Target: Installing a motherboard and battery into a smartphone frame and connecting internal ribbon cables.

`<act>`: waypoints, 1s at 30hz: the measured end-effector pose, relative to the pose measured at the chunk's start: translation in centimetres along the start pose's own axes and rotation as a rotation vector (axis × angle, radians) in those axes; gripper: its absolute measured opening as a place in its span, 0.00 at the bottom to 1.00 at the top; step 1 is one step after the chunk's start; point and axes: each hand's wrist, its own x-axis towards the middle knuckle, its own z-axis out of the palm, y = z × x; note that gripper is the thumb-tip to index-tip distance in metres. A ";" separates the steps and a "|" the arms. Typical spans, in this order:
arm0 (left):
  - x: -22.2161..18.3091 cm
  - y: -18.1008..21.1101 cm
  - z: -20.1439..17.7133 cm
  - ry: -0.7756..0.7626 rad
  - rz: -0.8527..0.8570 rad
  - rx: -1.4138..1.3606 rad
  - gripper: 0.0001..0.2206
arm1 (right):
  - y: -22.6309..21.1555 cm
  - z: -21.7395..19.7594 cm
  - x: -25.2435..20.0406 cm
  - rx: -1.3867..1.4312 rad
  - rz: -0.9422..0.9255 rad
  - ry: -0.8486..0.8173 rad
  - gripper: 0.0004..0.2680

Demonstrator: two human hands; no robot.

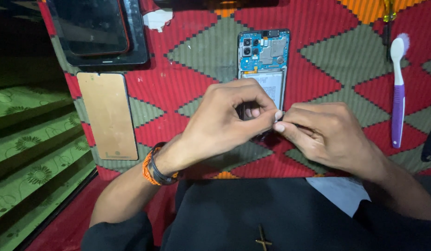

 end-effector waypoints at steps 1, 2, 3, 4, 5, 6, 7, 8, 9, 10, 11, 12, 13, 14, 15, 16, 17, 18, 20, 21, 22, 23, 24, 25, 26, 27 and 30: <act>0.1 0.0 0.0 0.000 0.001 -0.001 0.04 | -0.1 0.0 0.0 -0.001 0.000 0.000 0.12; 0.1 0.1 0.0 0.001 -0.012 -0.010 0.04 | -0.2 0.0 0.0 -0.003 -0.001 0.002 0.12; 0.1 0.1 -0.1 0.002 -0.024 -0.018 0.04 | -0.3 0.0 0.0 -0.005 -0.002 0.004 0.13; 0.2 0.1 -0.3 0.003 -0.023 -0.015 0.04 | 0.5 -0.3 -0.4 -0.005 -0.005 0.005 0.13; 0.2 0.2 -0.6 0.006 -0.031 -0.032 0.04 | 1.4 -0.5 -0.8 -0.027 0.039 -0.095 0.11; 0.3 0.3 -0.9 0.009 -0.040 -0.050 0.04 | 2.2 -0.8 -1.2 -0.049 0.084 -0.197 0.15; 0.2 0.5 -1.0 0.011 -0.041 -0.048 0.04 | 2.4 -1.7 -1.3 -0.048 0.081 -0.198 0.15; 0.1 0.6 -1.1 0.042 -0.079 -0.134 0.04 | 2.6 -2.6 -1.5 -0.023 0.107 -0.214 0.21; 0.1 0.8 -1.3 0.073 -0.118 -0.219 0.06 | 2.8 -3.5 -1.6 0.003 0.133 -0.229 0.28; 0.0 0.7 -1.4 0.073 -0.115 -0.216 0.06 | 3.7 -4.1 -2.2 0.002 0.129 -0.226 0.28; -0.1 0.6 -1.5 0.100 -0.135 -0.263 0.05 | 4.6 -4.8 -2.8 -0.043 0.217 -0.136 0.17; -0.2 0.6 -1.7 0.126 -0.152 -0.309 0.06 | 5.6 -5.4 -3.4 -0.089 0.302 -0.042 0.06; -0.3 0.4 -1.7 0.125 -0.146 -0.304 0.06 | 5.0 -5.1 -3.1 -0.091 0.298 -0.036 0.06; -0.4 0.3 -1.7 0.161 -0.137 -0.352 0.05 | 4.5 -4.8 -2.7 0.109 0.349 0.150 0.07; -0.5 0.1 -1.7 0.196 -0.129 -0.399 0.05 | 3.9 -4.5 -2.4 0.313 0.398 0.332 0.08; -0.6 0.2 -1.5 0.192 -0.122 -0.395 0.05 | 3.9 -4.1 -2.2 0.312 0.393 0.340 0.08; -0.7 0.2 -1.4 0.232 -0.131 -0.470 0.04 | 3.9 -3.7 -1.9 0.420 0.384 0.372 0.08; -0.7 0.2 -1.3 0.273 -0.140 -0.545 0.05 | 3.9 -3.3 -1.6 0.529 0.372 0.403 0.08; -0.7 0.0 -0.9 0.270 -0.129 -0.646 0.06 | 2.1 -2.8 -0.8 0.567 0.471 0.387 0.07; -0.8 -0.1 -0.8 0.270 -0.124 -0.751 0.07 | 1.2 -2.5 -0.3 0.606 0.576 0.366 0.07; -0.8 -0.3 -0.4 0.270 -0.118 -0.747 0.07 | 1.6 -1.9 -0.6 0.605 0.569 0.368 0.07; -0.8 -0.6 0.1 0.268 -0.098 -0.870 0.06 | 2.0 -1.2 -0.9 0.664 0.571 0.267 0.08; -0.9 -0.8 0.5 0.262 -0.077 -0.993 0.06 | 2.3 -0.5 -1.2 0.720 0.574 0.167 0.09; -0.9 -0.7 0.7 0.258 -0.071 -0.990 0.06 | 2.3 0.2 -1.3 0.718 0.568 0.171 0.09; -0.9 -0.7 0.8 0.245 -0.115 -0.940 0.06 | 2.3 0.8 -1.5 0.753 0.498 0.124 0.13; -0.8 -0.6 1.0 0.233 -0.159 -0.890 0.06 | 2.3 1.4 -1.7 0.787 0.428 0.077 0.16; -0.8 -1.1 1.7 0.191 -0.147 -0.545 0.05 | 2.2 2.5 -2.5 0.767 0.358 0.157 0.16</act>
